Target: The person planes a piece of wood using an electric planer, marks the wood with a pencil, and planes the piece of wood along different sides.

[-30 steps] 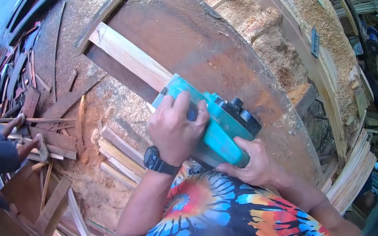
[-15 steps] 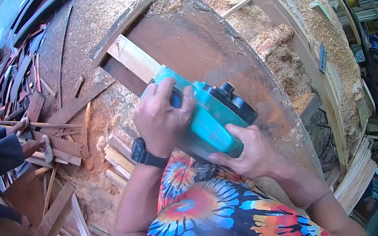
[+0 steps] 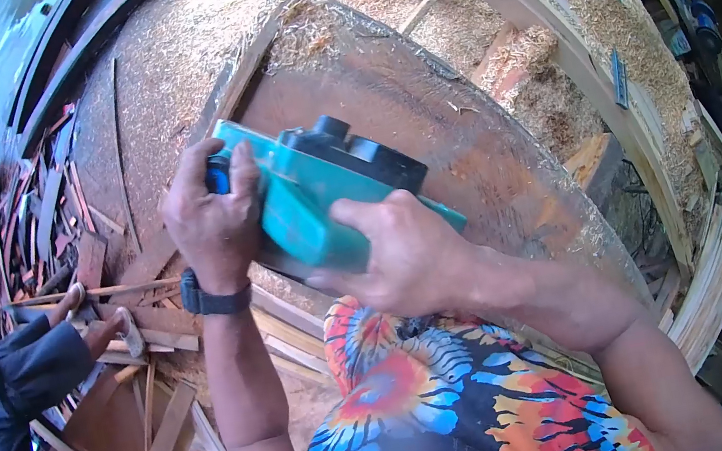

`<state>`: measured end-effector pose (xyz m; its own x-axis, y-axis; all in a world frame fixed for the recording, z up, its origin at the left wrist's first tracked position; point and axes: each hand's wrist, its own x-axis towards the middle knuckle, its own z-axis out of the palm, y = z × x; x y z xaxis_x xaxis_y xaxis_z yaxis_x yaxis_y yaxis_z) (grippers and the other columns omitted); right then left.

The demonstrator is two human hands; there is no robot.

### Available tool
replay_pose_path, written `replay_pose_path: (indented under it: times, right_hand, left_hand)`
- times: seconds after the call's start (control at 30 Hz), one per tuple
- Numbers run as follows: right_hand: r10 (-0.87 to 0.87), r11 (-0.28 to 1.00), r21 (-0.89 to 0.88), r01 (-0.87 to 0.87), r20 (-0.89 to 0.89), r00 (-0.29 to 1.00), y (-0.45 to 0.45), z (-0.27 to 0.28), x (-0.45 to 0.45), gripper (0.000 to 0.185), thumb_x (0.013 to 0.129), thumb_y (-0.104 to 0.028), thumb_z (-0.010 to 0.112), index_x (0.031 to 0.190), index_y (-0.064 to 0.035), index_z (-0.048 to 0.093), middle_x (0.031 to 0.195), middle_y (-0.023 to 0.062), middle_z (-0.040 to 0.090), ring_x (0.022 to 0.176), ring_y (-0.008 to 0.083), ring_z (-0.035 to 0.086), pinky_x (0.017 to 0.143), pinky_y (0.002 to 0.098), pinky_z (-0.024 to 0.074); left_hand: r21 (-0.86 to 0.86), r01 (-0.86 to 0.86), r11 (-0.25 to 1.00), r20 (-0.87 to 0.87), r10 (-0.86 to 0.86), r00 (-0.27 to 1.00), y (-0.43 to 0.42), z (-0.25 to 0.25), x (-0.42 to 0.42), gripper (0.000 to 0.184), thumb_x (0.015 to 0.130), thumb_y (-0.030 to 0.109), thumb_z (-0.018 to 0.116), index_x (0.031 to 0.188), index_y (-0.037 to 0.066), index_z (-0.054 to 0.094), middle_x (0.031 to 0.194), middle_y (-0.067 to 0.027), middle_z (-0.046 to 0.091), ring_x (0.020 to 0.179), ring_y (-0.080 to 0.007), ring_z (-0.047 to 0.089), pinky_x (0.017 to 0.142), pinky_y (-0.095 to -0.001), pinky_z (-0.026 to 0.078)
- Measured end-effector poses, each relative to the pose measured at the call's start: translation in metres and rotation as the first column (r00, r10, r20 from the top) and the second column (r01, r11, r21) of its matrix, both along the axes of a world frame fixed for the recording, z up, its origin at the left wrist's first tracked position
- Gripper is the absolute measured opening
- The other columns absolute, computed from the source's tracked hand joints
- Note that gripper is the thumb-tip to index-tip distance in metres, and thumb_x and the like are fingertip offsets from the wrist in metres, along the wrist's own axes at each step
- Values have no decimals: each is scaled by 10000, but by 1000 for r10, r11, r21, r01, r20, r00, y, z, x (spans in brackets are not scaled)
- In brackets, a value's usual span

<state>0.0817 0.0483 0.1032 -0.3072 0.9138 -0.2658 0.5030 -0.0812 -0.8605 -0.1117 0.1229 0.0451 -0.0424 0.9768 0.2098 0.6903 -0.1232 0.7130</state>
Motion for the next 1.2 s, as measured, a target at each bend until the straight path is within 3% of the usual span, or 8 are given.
replay_pose_path:
  times: [0.43, 0.5, 0.63, 0.77, 0.83, 0.9, 1.0, 1.2]
  right_hand:
    - [48, 993, 112, -38, -86, 995, 85, 0, -73, 503, 781, -380, 825, 1003, 49, 682, 937, 295, 710, 933, 420, 713, 854, 463, 566]
    - [55, 993, 106, -41, -139, 989, 59, 0, -52, 491, 798, -360, 811, 1064, 32, 683, 967, 278, 716, 941, 399, 721, 854, 466, 566]
    - [63, 998, 15, -62, -115, 991, -14, 26, 24, 480, 817, -294, 821, 1159, 12, 679, 954, 213, 734, 851, 326, 741, 801, 390, 577]
    - [-66, 998, -26, 63, -90, 994, -103, 31, 98, 440, 817, -201, 833, 1169, 10, 675, 987, 156, 760, 877, 202, 736, 801, 362, 571]
    - [-147, 984, -103, 144, -16, 989, -143, 41, 126, 429, 812, -173, 833, 1167, 9, 677, 981, 127, 762, 879, 165, 720, 794, 346, 564]
    - [-230, 963, -132, 234, 41, 972, -179, 47, 148, 419, 810, -164, 831, 1163, 5, 681, 946, 98, 756, 848, 135, 701, 774, 322, 555]
    - [-325, 926, -176, 334, 79, 943, -224, 45, 175, 402, 811, -149, 826, 1157, 0, 685, 886, 57, 731, 787, 93, 654, 732, 289, 533]
    - [-303, 942, -133, 308, 59, 951, -271, 42, 195, 373, 811, -156, 828, 1116, 3, 683, 855, 54, 726, 760, 101, 656, 704, 298, 532]
  left_hand:
    - [36, -47, 998, -165, 53, 985, 87, 13, -95, 444, 932, 445, 724, 1066, 22, 721, 856, -145, 716, 769, -216, 685, 725, -349, 534]
    - [69, -7, 998, 161, -4, 987, 57, 21, -84, 393, 988, 369, 683, 1111, -3, 694, 852, -101, 705, 766, -170, 656, 706, -313, 517]
    - [-19, -195, 981, 306, 191, 933, -14, 1, -74, 332, 1023, 296, 638, 1112, -22, 677, 896, -97, 690, 808, -137, 626, 706, -303, 502]
    - [-121, -139, 983, 0, 140, 990, -91, -45, -19, 302, 932, 206, 683, 1148, -4, 667, 1058, -162, 699, 895, -264, 666, 780, -380, 528]
    - [72, 48, 996, -181, -35, 983, -125, -56, 19, 434, 886, 132, 651, 1303, 19, 599, 1317, -192, 614, 1188, -340, 597, 985, -468, 479]
    - [48, 176, 983, -317, -152, 936, -152, -68, 53, 653, 821, 34, 612, 1462, 80, 497, 1541, -182, 449, 1450, -362, 383, 1205, -520, 257]
    - [-69, 356, 932, -410, -352, 842, -185, -70, 90, 770, 780, 16, 581, 1530, 86, 422, 1629, -103, 360, 1529, -305, 289, 1241, -586, 102]
    - [-11, 390, 921, -549, -332, 767, -165, -91, 67, 762, 839, 12, 510, 1575, 105, 339, 1633, -75, 358, 1502, -245, 351, 1223, -631, 99]
